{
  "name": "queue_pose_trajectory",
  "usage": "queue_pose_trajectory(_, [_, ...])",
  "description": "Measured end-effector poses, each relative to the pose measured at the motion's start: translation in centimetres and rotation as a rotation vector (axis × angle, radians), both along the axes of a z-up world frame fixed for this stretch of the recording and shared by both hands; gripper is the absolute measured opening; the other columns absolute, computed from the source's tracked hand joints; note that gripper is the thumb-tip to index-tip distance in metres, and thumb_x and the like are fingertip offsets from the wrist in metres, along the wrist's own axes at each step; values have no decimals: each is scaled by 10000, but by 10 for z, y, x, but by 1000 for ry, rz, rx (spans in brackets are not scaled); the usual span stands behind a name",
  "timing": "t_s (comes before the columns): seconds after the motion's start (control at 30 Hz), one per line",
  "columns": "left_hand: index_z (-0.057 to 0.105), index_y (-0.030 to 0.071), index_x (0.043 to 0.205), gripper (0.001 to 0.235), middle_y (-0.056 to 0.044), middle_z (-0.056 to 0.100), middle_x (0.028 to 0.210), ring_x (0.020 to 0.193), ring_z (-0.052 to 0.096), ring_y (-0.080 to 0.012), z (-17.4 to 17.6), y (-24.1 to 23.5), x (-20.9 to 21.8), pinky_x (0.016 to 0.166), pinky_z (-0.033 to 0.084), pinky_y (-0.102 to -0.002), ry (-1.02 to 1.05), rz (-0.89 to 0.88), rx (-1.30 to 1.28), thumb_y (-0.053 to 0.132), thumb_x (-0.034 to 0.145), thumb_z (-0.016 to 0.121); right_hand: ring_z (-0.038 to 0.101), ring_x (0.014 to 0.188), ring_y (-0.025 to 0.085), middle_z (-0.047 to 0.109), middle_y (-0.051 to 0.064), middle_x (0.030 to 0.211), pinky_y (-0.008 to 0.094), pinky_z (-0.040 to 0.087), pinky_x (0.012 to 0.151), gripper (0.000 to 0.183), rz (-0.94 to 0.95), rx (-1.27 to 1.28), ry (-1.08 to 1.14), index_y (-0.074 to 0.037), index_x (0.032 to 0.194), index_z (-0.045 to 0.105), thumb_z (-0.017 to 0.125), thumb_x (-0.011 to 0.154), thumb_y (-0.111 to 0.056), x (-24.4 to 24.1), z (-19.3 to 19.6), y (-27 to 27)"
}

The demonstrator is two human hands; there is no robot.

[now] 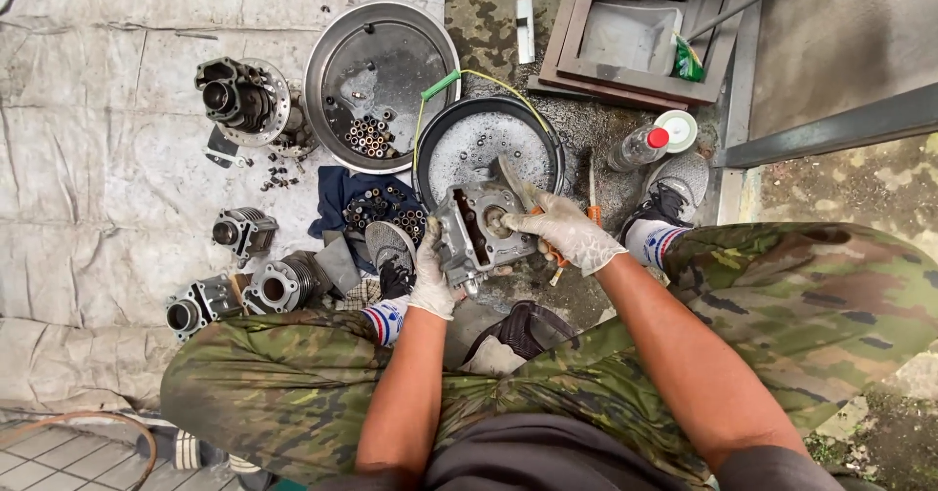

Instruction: The person scrubs a metal engine cylinder with a brush and soapy water. They rotate the part to clean different sides and dip the brush into a bucket of soapy water repeatedly.

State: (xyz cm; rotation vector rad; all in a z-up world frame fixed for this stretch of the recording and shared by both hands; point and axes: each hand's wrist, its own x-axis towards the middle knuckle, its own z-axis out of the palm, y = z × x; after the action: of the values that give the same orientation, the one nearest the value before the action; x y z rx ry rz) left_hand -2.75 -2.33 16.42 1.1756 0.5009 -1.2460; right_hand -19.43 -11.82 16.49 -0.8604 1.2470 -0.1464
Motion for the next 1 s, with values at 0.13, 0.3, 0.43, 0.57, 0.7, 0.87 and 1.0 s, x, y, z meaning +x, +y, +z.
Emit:
queue_pose_trajectory(0.13, [672,121,1027,571,-115,669,858,689,693,-231,-107,33,44,483,623,-336,-41,-197,36,602,764,831,542,366,168,565,110,883,254,461,260,928,-22,-24,-14,-55,1542,394,872,770,-248,8,-16,12])
queue_pose_trajectory(0.3, [720,176,1111,455,-93,705,950,854,726,-301,-81,27,51,687,645,-471,-149,-333,-8,505,814,821,545,371,168,543,92,829,261,446,259,943,2,-42,49,-41,1529,409,892,749,-258,12,-31,14])
queue_pose_trajectory(0.43, [723,192,1228,412,-26,704,1052,941,681,-193,-118,28,48,759,625,-347,-275,-337,-99,367,863,801,520,374,162,551,75,798,250,440,260,1018,87,-125,117,-62,1568,340,903,755,-301,24,-70,7])
queue_pose_trajectory(0.57, [663,140,1175,661,-12,635,966,900,596,-151,-102,24,33,793,546,-287,-587,-441,35,381,640,969,588,429,175,601,66,800,295,474,332,861,213,-123,259,-116,1498,476,871,758,-313,31,-81,15])
queue_pose_trajectory(0.7, [651,116,1201,788,-56,667,965,889,646,-194,-163,32,42,785,554,-340,-716,-552,211,331,551,1041,593,465,168,614,71,820,301,518,417,790,244,-178,284,-103,1437,541,877,760,-332,37,-147,10])
queue_pose_trajectory(0.87, [633,97,1084,619,-89,636,903,807,646,-229,-128,28,28,697,594,-387,-433,-214,174,255,588,968,672,936,303,685,139,1096,471,537,816,605,365,-276,418,-240,1497,498,638,941,-432,35,-62,16])
queue_pose_trajectory(1.0, [608,111,999,467,-85,647,877,783,657,-214,-236,62,51,702,599,-383,-314,-9,138,243,674,915,535,1339,324,580,155,1443,494,425,1147,590,386,-238,471,-344,1584,357,489,1010,-356,30,56,16])
